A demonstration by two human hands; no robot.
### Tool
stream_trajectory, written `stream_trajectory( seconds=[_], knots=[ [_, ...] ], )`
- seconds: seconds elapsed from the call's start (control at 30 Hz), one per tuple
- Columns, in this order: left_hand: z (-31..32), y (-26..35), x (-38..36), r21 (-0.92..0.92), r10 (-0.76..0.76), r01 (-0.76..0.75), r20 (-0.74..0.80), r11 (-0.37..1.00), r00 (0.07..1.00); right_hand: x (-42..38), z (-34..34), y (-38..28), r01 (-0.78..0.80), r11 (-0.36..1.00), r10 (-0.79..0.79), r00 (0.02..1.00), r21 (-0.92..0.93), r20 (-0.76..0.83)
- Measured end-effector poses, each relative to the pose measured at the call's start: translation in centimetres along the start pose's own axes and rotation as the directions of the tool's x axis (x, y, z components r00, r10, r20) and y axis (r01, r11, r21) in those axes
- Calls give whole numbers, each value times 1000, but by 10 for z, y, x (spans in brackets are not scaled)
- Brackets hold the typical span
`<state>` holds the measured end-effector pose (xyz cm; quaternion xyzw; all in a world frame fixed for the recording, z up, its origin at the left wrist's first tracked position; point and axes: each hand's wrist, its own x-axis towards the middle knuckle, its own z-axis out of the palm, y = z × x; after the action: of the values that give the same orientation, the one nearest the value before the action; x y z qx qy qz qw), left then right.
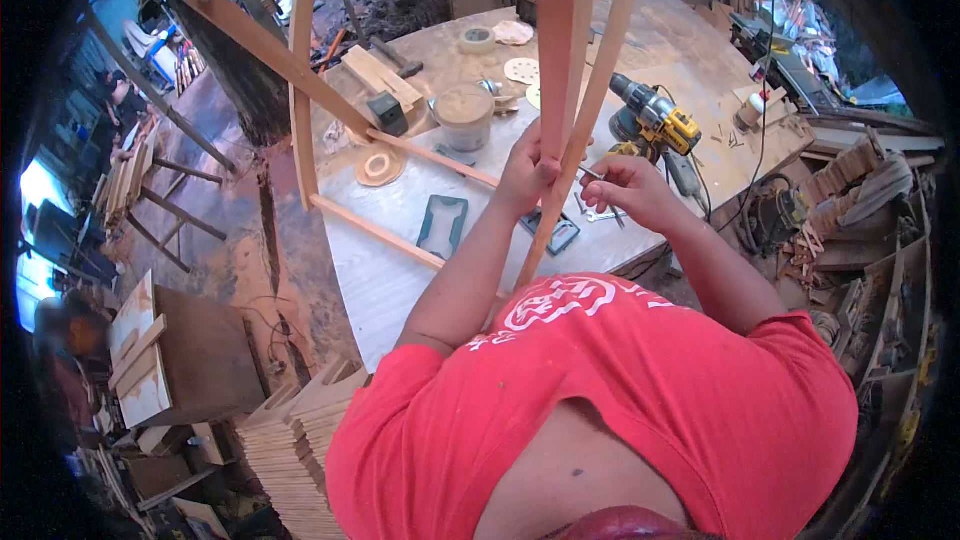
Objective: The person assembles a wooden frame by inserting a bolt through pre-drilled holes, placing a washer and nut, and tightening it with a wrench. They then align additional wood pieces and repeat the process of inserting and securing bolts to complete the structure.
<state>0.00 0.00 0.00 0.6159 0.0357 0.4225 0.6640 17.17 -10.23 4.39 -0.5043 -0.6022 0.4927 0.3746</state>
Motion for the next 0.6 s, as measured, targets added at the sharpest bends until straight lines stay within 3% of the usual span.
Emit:
stream_trajectory(
  seconds=[0.1,0.17,0.23,0.3,0.33,0.43,0.5,0.53,0.57,0.6],
  knots=[
    [16,26,8,35,-65,63,68,997,996,-7,1,10,41,991,-45,998,124,31],
    [15,44,30,-48,131,-125,145,991,981,-1,5,11,40,986,-46,999,160,29],
    [18,63,39,-41,164,-159,157,986,974,-3,13,11,-75,997,68,986,37,153],
    [28,82,43,67,308,-303,-86,951,947,0,28,34,-73,993,59,987,93,151],
    [34,93,45,32,399,-398,-50,917,916,1,30,37,-72,992,56,987,101,150],
    [31,104,43,159,288,-284,-2,946,958,4,35,47,-90,995,87,994,35,68],
    [35,104,48,131,296,-292,-16,947,955,5,43,54,-8,991,4,1000,136,28],
    [37,106,47,96,273,-269,-25,958,962,3,49,48,-27,949,0,996,314,87],
    [38,106,46,59,248,-245,-37,968,968,6,52,53,-30,947,1,996,321,91],
    [39,105,47,65,244,-241,-38,968,969,12,56,60,-93,802,14,990,590,138]
  ],
)
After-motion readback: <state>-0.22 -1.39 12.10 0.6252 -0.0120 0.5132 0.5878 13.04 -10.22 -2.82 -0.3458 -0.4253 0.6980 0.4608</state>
